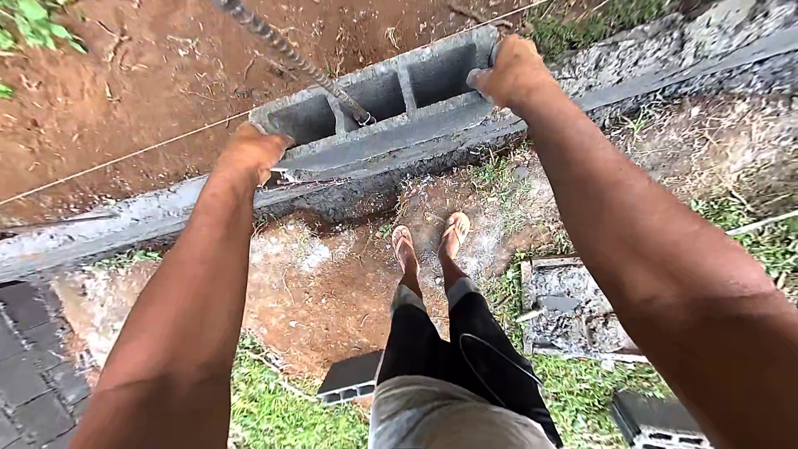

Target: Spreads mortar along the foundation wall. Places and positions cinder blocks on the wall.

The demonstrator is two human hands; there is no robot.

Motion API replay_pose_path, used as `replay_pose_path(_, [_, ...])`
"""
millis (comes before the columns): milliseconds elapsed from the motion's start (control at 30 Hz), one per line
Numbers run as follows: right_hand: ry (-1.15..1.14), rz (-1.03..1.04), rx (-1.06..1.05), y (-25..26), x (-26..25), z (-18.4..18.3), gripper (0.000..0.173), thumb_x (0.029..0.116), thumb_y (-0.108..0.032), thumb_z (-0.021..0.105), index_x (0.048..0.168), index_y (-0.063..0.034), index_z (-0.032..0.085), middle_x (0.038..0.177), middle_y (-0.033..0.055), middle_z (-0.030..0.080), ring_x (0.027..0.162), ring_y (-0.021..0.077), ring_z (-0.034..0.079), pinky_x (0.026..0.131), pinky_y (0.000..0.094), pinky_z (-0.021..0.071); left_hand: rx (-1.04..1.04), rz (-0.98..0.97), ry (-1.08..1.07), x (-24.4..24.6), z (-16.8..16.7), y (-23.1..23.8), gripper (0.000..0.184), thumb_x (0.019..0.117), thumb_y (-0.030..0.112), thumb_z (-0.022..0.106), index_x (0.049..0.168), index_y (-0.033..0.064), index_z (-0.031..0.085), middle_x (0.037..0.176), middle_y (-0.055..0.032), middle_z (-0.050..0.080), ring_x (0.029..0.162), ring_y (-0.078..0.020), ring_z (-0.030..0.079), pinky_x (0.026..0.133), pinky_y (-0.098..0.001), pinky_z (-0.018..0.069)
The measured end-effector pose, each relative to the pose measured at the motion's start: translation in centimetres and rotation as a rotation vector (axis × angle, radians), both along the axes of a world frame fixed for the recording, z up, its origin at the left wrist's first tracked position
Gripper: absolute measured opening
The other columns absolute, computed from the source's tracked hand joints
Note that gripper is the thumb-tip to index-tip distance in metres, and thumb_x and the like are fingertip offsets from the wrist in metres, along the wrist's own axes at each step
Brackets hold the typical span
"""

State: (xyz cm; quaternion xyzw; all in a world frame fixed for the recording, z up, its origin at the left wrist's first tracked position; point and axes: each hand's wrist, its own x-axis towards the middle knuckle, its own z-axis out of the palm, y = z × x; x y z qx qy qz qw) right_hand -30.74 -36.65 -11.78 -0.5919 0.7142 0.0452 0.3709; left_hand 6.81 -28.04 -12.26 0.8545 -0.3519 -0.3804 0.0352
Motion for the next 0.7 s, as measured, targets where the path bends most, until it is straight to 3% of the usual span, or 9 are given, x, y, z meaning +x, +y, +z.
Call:
replay_pose_path(200, [0.015,-0.019,-0.009,-0.4,0.3,0.1,0.050,0.0973,-0.036,0.067,0.122,0.0076,0.061,0.129,0.0291,0.061,0.125,0.0439,0.059,0.101,0.0654,0.0461,0.027,-0.003,-0.020,-0.4,0.6,-0.6,0.046,0.0958,0.024,0.068,0.132,-0.0019,0.055,0.127,-0.0229,0.062,0.116,-0.0325,0.063,0.099,-0.0572,0.0507])
replay_pose_path(367, [0.030,-0.006,0.000,-0.8,0.5,0.2,0.050,0.0984,-0.036,0.066,0.122,0.0083,0.060,0.130,0.0298,0.060,0.126,0.0433,0.058,0.101,0.0644,0.0457,0.022,0.000,0.000,-0.2,0.5,-1.0,0.045,0.0955,0.022,0.069,0.131,-0.0019,0.055,0.124,-0.0204,0.064,0.112,-0.0291,0.065,0.097,-0.0537,0.0527])
replay_pose_path(500, [0.025,-0.006,-0.012,-0.8,0.5,0.0,0.048,0.0978,-0.035,0.067,0.119,0.0077,0.062,0.128,0.0295,0.062,0.124,0.0443,0.059,0.100,0.0651,0.0462,0.000,0.022,0.029,-0.3,0.4,-0.9,0.047,0.0947,0.019,0.069,0.134,-0.0005,0.053,0.127,-0.0194,0.063,0.114,-0.0278,0.064,0.097,-0.0515,0.0532])
replay_pose_path(700, [0.003,0.005,-0.002,-0.6,0.2,0.5,0.048,0.0992,-0.036,0.065,0.117,0.0089,0.064,0.123,0.0326,0.063,0.120,0.0485,0.061,0.097,0.0696,0.0469,-0.042,0.035,0.059,-0.3,0.4,-0.8,0.048,0.0956,0.017,0.069,0.137,-0.0016,0.054,0.132,-0.0227,0.062,0.122,-0.0332,0.061,0.103,-0.0571,0.0495])
